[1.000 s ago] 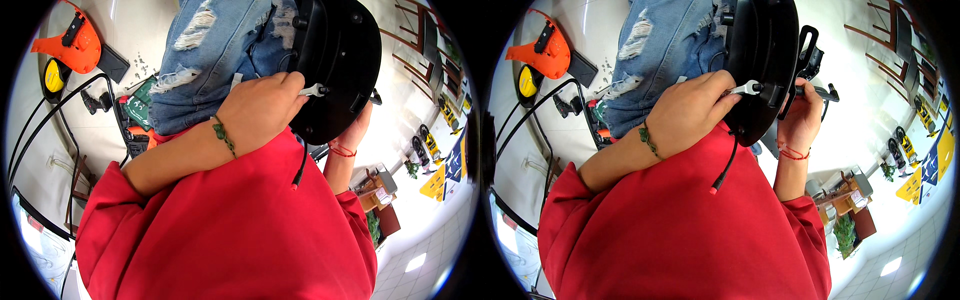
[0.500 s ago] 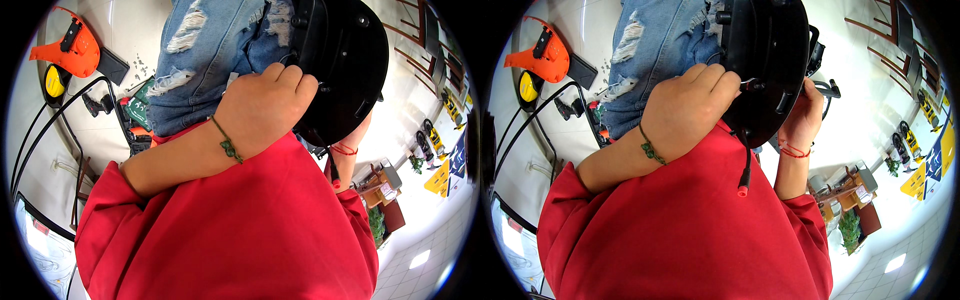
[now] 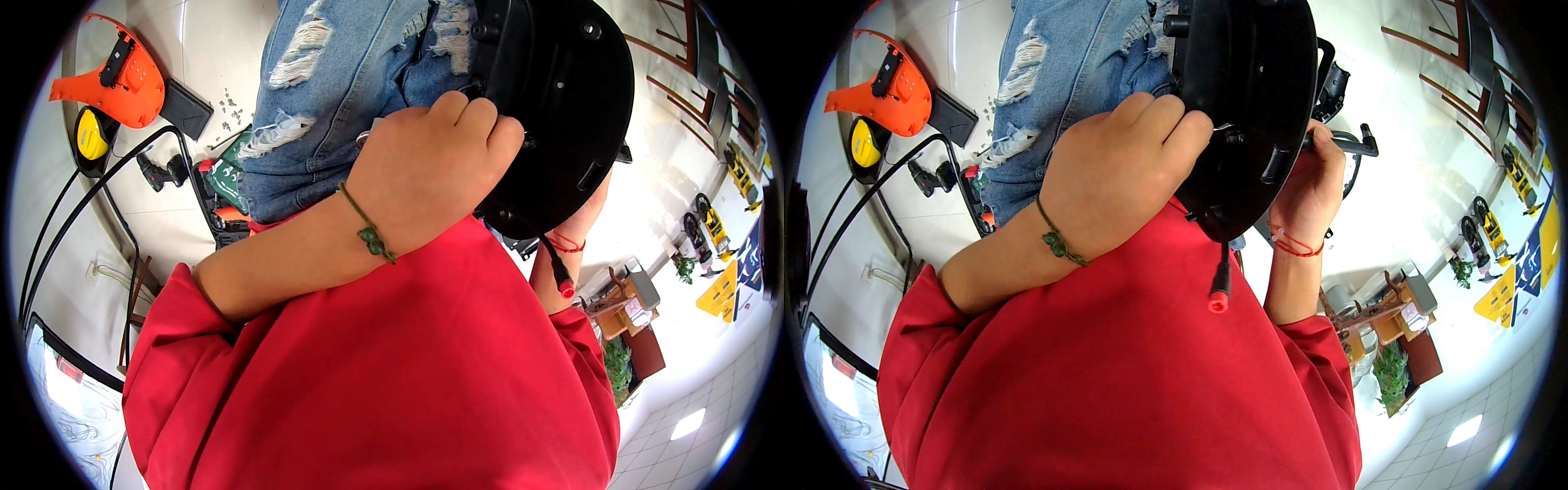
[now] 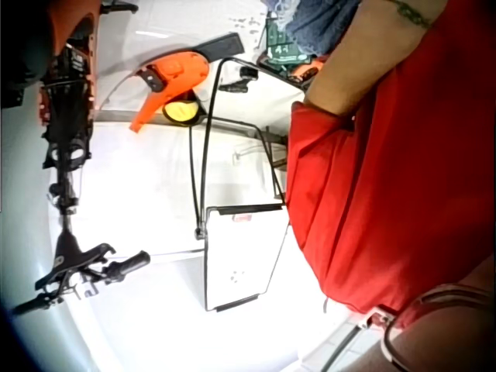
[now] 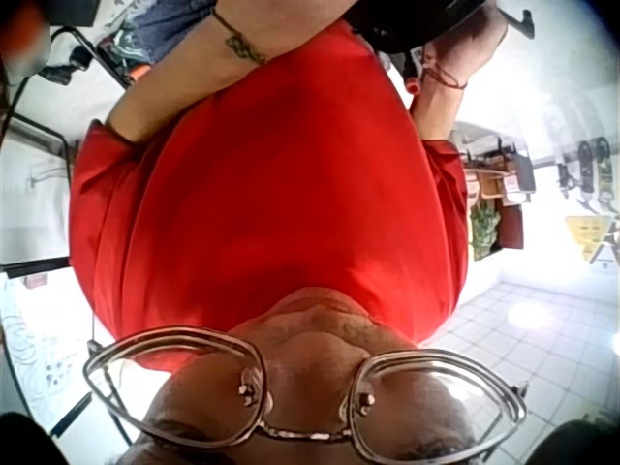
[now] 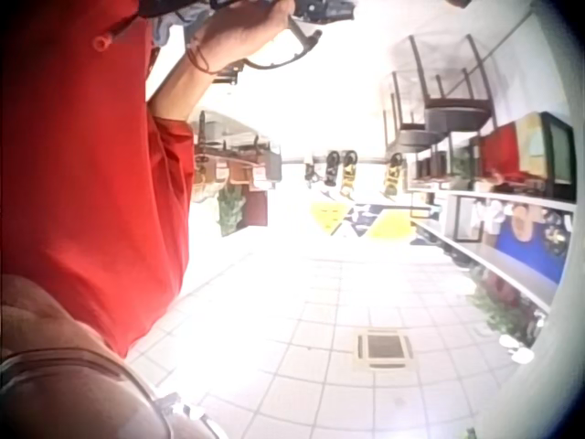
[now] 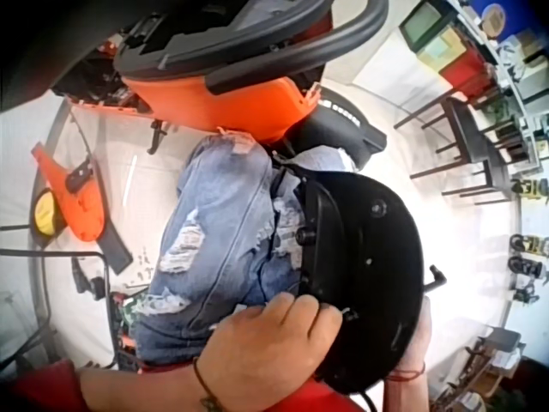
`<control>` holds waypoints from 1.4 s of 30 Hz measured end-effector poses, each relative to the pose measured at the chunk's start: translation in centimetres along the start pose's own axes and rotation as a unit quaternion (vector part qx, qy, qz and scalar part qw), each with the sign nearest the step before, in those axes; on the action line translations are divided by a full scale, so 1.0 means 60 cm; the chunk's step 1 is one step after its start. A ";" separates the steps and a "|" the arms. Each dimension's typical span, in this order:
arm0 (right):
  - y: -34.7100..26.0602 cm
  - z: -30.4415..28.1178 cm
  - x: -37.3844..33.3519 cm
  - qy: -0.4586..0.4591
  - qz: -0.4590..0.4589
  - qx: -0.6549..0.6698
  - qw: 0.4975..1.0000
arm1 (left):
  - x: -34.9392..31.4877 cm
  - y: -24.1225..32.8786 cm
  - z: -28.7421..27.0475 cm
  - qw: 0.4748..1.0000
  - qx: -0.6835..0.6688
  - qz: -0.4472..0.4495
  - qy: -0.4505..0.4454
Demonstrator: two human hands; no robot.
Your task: The person sits on the floor and uses a screwdriver to tighten screws on a black and orange scooter tail light assembly. They then switch to a wrench to tighten a bolt on the back of the assembly, rotating the part to access different fasteners.
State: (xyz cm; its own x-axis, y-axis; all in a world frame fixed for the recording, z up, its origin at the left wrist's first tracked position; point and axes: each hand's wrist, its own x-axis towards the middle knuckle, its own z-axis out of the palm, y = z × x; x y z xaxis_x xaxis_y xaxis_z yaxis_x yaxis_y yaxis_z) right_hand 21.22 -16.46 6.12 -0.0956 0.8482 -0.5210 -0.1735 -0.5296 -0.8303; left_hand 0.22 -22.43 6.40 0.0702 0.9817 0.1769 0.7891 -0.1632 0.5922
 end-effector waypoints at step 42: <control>0.001 0.019 0.002 0.058 -0.023 -0.039 0.997 | -0.011 -0.006 -0.004 0.969 -0.192 -0.116 -0.101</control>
State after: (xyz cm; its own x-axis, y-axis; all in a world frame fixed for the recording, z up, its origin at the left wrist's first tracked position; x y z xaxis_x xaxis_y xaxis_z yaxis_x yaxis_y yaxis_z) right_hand 20.07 -16.37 6.20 0.0250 0.8669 -0.4979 -0.0973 -0.4936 -0.8643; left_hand -0.23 -23.04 6.27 0.0661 0.9893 -0.1299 0.5152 0.0776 0.8536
